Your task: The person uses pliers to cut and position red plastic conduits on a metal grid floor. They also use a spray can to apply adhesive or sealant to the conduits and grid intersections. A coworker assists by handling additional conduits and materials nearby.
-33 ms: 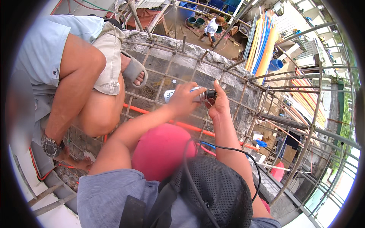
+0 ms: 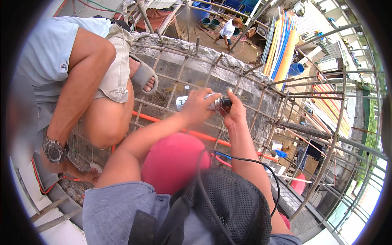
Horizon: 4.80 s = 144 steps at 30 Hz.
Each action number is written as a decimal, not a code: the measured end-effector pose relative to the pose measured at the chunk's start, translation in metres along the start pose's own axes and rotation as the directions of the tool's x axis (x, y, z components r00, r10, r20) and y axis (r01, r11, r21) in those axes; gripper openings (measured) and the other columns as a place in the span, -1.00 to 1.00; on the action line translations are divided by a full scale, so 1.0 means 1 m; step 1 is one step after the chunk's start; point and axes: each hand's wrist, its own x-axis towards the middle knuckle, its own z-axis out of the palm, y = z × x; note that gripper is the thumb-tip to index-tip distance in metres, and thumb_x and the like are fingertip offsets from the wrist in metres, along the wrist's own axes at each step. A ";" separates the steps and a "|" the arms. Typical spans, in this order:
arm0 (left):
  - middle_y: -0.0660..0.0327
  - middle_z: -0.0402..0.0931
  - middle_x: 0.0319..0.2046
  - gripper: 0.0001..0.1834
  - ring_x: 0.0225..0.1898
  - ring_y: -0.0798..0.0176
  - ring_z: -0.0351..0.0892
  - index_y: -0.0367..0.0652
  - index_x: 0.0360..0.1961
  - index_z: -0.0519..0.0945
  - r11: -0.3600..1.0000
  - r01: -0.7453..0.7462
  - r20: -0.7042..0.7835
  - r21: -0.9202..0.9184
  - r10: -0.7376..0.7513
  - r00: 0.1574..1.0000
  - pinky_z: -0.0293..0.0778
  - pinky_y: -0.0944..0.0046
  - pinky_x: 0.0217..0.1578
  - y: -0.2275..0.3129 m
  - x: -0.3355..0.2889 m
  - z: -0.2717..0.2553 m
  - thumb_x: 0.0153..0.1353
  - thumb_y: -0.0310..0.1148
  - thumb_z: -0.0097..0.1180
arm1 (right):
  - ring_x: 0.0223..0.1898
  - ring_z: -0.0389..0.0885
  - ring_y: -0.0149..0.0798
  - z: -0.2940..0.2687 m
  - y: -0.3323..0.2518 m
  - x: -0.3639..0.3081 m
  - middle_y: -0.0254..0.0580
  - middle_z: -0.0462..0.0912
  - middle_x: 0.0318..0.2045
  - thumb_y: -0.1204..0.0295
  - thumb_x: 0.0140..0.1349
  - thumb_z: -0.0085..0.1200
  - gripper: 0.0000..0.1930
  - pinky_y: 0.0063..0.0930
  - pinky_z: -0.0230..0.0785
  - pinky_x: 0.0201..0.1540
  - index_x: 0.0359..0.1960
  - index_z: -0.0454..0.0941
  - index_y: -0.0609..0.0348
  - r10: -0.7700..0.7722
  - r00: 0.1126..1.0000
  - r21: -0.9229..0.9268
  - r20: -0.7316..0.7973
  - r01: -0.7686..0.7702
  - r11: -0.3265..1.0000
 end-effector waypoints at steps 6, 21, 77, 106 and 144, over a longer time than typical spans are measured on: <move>-0.01 0.69 0.01 -0.26 0.17 -0.14 0.64 -0.22 0.21 0.60 0.981 0.176 0.181 0.076 -0.187 0.966 0.42 -0.14 0.22 -0.004 0.002 0.002 0.01 -0.18 0.58 | -0.13 0.68 -0.24 -0.017 0.011 0.000 -0.29 0.70 -0.18 0.29 0.38 0.42 -0.75 -0.11 0.55 -0.02 -0.06 0.63 0.04 -0.011 0.988 -0.052 0.153 0.019 0.998; 0.00 0.77 -0.17 -0.61 -0.10 -0.21 0.76 -0.09 -0.03 0.68 0.981 0.174 0.116 0.086 -0.184 0.976 0.68 -0.15 -0.13 -0.008 0.016 0.015 0.22 -0.11 0.38 | -0.08 0.73 -0.38 -0.008 0.049 0.007 -0.34 0.77 -0.10 0.14 0.36 0.50 -0.61 -0.33 0.66 -0.12 0.01 0.73 0.14 -0.259 0.953 -0.129 0.158 0.280 0.951; 0.28 0.65 -0.44 -0.53 -0.46 0.39 0.66 -0.21 -0.21 0.70 0.509 0.708 0.470 -0.489 -0.529 0.706 0.51 0.31 -0.50 0.024 0.003 -0.054 0.58 0.04 0.17 | -0.43 0.40 -0.53 -0.213 -0.172 -0.222 -0.45 0.56 -0.53 0.26 0.46 0.32 -0.70 -0.44 0.30 -0.34 -0.32 0.67 0.27 -0.251 0.911 -0.874 0.327 0.393 0.285; 0.01 0.80 -0.31 -0.65 -0.17 -0.16 0.81 -0.09 -0.30 0.82 0.982 0.067 0.172 -0.179 -0.036 0.984 0.66 -0.11 -0.12 0.245 0.116 -0.089 0.27 0.00 0.36 | -0.25 0.59 -0.46 -0.190 -0.168 -0.162 -0.34 0.71 -0.26 0.51 0.43 0.27 -0.84 -0.51 0.44 -0.15 -0.04 0.69 0.30 0.046 0.744 -0.703 0.666 0.607 0.370; 0.05 0.83 -0.25 -0.36 -0.28 0.02 0.82 -0.25 -0.11 0.85 0.998 0.022 0.622 0.058 -0.054 0.781 0.71 -0.02 -0.17 0.168 0.173 0.023 0.39 0.22 0.24 | -0.58 0.44 -0.44 -0.228 -0.178 -0.156 -0.31 0.53 -0.63 -0.11 0.69 -0.07 -0.32 -0.46 0.27 -0.42 -0.55 0.50 0.14 -0.225 0.790 -0.711 0.570 0.612 0.346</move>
